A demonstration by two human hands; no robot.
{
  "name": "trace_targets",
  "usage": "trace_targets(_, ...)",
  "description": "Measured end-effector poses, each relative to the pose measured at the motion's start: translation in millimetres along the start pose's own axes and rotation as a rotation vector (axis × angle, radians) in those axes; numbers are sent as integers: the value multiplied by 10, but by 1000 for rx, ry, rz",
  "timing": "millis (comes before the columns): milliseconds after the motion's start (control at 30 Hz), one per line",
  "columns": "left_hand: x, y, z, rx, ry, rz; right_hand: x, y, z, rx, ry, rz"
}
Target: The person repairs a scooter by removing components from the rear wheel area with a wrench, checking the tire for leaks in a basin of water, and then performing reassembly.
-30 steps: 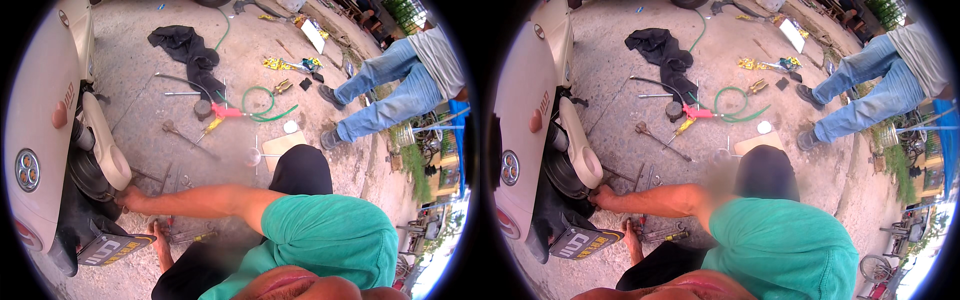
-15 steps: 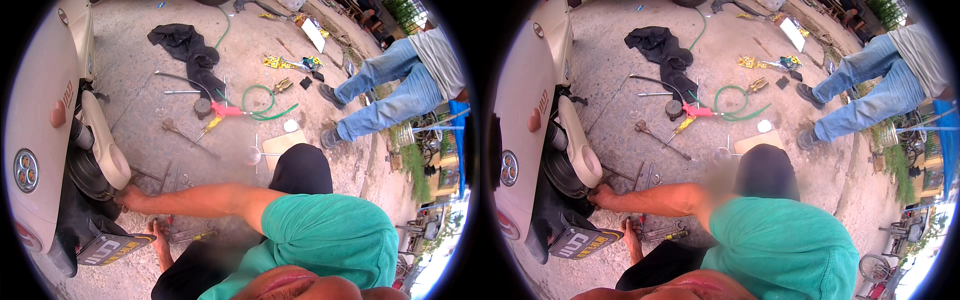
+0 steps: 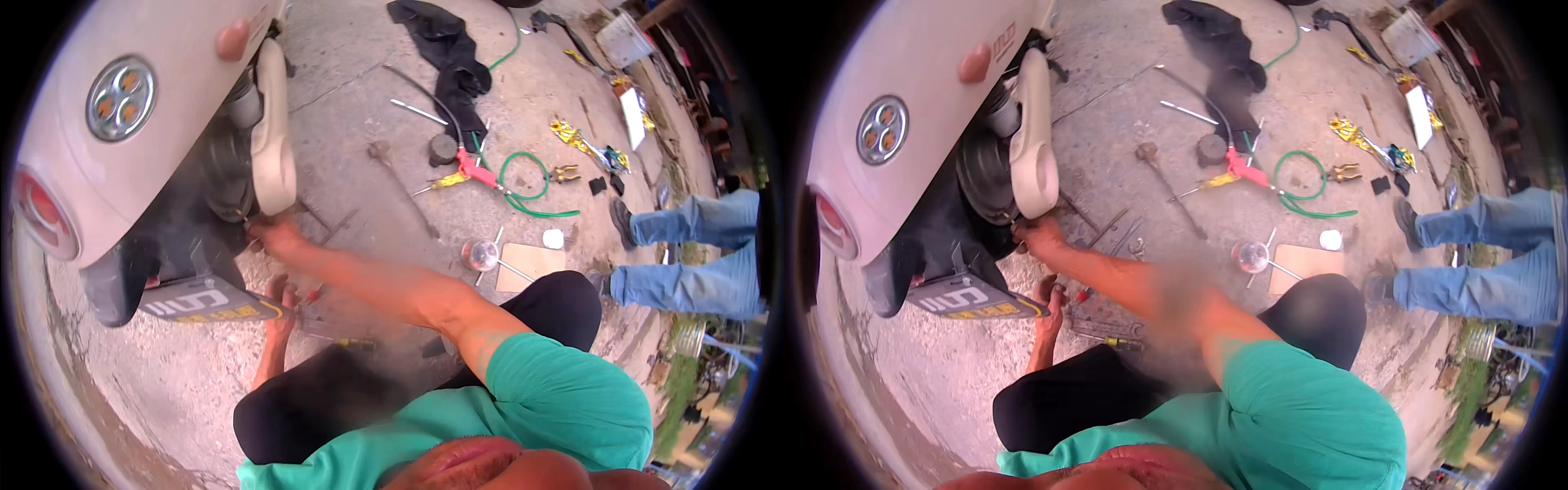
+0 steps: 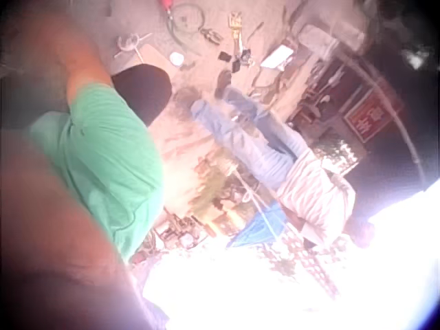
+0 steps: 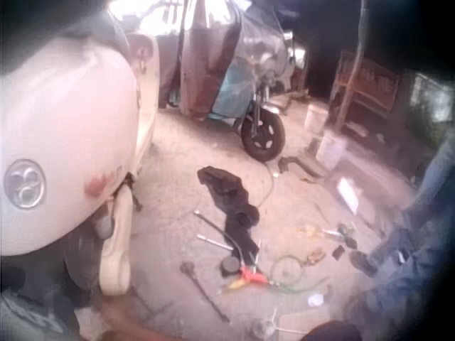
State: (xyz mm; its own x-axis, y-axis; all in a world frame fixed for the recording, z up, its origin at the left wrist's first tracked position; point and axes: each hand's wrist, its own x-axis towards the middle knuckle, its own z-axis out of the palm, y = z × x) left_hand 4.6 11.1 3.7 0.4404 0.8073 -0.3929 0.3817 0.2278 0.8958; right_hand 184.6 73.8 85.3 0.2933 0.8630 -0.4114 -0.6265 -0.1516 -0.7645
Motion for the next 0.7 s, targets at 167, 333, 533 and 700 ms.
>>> trace_targets(167, 84, 436, -85, 338, 63, 436, 28, -37, -2, -23, -43, 88)
trace_targets(333, -184, 839, -55, 607, -64, 387, -16, -40, -71, -77, -80, 125)
trace_targets(533, -723, 1728, 135, 990, -622, 280, -21, -82, -110, -20, -131, 148)
trace_targets(700, -973, 2480, 392, 921, -539, 264, 67, -41, -162, 56, -163, 163)
